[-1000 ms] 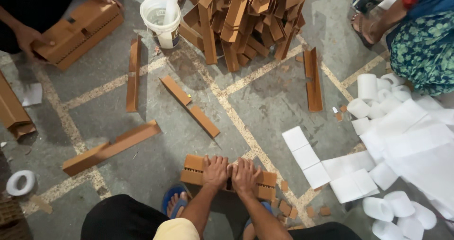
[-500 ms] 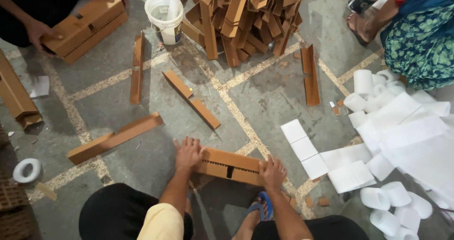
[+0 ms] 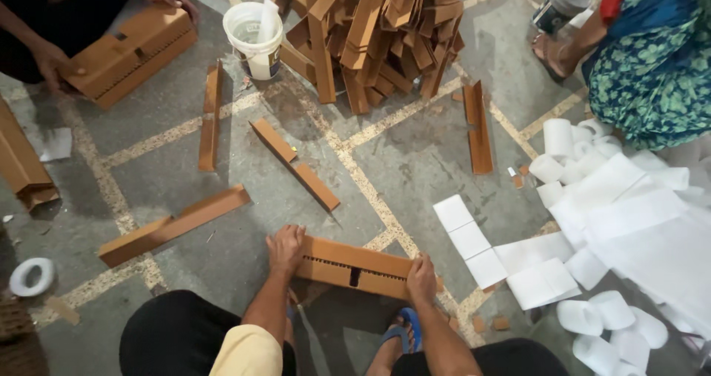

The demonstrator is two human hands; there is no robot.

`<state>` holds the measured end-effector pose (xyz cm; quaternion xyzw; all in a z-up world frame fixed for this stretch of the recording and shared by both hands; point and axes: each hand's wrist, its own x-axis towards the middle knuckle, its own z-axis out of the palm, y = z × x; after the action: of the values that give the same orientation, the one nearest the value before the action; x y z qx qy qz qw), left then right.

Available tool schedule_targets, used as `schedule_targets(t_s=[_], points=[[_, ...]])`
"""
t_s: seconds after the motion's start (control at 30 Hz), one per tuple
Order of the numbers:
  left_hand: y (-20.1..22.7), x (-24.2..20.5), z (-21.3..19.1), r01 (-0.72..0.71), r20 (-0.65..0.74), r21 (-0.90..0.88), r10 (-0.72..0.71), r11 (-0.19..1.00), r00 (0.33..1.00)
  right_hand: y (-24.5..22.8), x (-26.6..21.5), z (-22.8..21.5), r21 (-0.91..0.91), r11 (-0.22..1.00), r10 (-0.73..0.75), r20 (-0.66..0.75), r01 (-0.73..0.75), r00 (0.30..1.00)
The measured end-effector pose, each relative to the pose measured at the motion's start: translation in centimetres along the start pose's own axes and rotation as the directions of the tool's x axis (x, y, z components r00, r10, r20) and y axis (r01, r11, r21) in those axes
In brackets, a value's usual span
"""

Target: The person sits on the floor and assembles flat cardboard pieces into small rectangular boxes. They fold the flaps, press the edges to secure the shape, and place the finished boxes into a nearby stack.

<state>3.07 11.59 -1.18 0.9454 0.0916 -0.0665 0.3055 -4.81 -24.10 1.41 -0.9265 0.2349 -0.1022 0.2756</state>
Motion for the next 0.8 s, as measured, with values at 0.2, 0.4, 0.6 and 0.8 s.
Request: schedule_targets(t_s=[0.2, 0.4, 0.6, 0.8], points=[[4.3, 0.8, 0.3, -0.038, 0.037, -0.058, 0.040, 0.998, 0.999, -2.6, 2.3, -0.5, -0.198, 0.968, 0.176, 0.094, -0.155, 0.980], [14.8, 1.0, -0.5, -0.279, -0.143, -0.846, 0.311, 0.455, 0.940, -14.0, -4.4, -0.4, 0.698, 0.693, -0.439, 0.210, 0.181, 0.874], [22.7, -6.3, -5.5, -0.473, -0.306, -0.810, 0.438, 0.346, 0.845, -16.9, -10.2, -7.0, 0.919, 0.393, -0.526, 0.194, 0.035, 0.828], [27.8, -18.8, -7.6, -0.267, -0.013, -0.915, 0.640, 0.302, 0.769, -15.8, -6.5, -15.9, 0.914, 0.405, -0.422, 0.174, 0.014, 0.890]])
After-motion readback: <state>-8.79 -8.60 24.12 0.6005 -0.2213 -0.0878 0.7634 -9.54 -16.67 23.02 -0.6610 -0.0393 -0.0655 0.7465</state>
